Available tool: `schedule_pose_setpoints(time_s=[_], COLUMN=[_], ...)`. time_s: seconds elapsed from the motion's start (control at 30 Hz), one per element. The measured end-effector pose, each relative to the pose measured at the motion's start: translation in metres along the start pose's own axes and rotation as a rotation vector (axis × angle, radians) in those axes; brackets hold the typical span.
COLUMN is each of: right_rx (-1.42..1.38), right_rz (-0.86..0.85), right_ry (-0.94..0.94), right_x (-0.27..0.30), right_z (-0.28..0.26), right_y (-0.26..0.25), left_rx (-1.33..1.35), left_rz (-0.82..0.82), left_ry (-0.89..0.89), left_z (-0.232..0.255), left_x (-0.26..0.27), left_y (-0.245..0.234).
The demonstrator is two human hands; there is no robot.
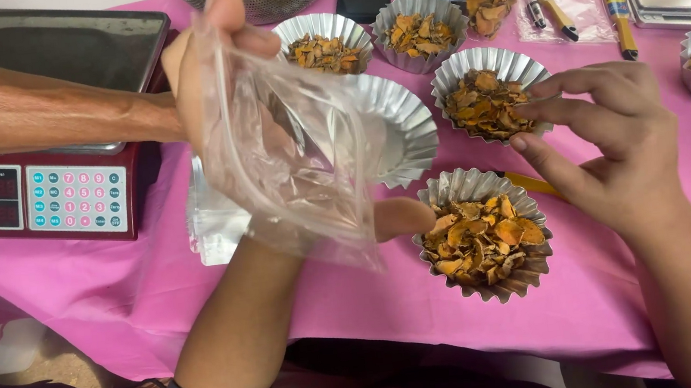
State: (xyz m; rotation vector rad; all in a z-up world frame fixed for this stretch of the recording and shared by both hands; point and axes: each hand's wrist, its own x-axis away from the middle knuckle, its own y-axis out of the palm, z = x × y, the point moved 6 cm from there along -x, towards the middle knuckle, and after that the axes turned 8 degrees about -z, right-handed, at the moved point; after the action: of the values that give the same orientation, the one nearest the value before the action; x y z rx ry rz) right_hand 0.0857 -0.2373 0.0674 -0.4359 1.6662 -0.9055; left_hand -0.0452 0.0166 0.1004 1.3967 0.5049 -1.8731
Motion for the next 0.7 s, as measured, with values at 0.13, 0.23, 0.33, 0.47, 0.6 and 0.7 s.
schedule_pose_setpoints(time_s=[0.13, 0.23, 0.33, 0.47, 0.6, 0.7], right_rx=[-0.013, 0.023, -0.096, -0.201, -0.201, -0.239], right_rz=[-0.029, -0.095, -0.187, -0.317, -0.373, -0.268], right_ry=[-0.008, 0.053, 0.216, 0.349, 0.416, 0.316], right_x=[0.003, 0.007, 0.007, 0.006, 0.004, 0.002], right_z=[0.009, 0.019, 0.027, 0.023, 0.020, 0.016], right_y=[0.000, -0.006, -0.011, -0.008, -0.006, -0.008], left_rx=[0.225, -0.067, 0.078, 0.052, 0.026, -0.048], left_rz=[0.206, -0.026, 0.038, -0.157, -0.321, -0.427], left_ry=[-0.408, -0.183, -0.239, -0.131, 0.014, -0.019], left_z=[-0.014, 0.008, 0.010, 0.011, 0.008, 0.000], left_x=[-0.003, 0.007, 0.010, 0.014, 0.009, 0.016], left_y=[-0.003, 0.005, 0.008, 0.011, 0.020, 0.026])
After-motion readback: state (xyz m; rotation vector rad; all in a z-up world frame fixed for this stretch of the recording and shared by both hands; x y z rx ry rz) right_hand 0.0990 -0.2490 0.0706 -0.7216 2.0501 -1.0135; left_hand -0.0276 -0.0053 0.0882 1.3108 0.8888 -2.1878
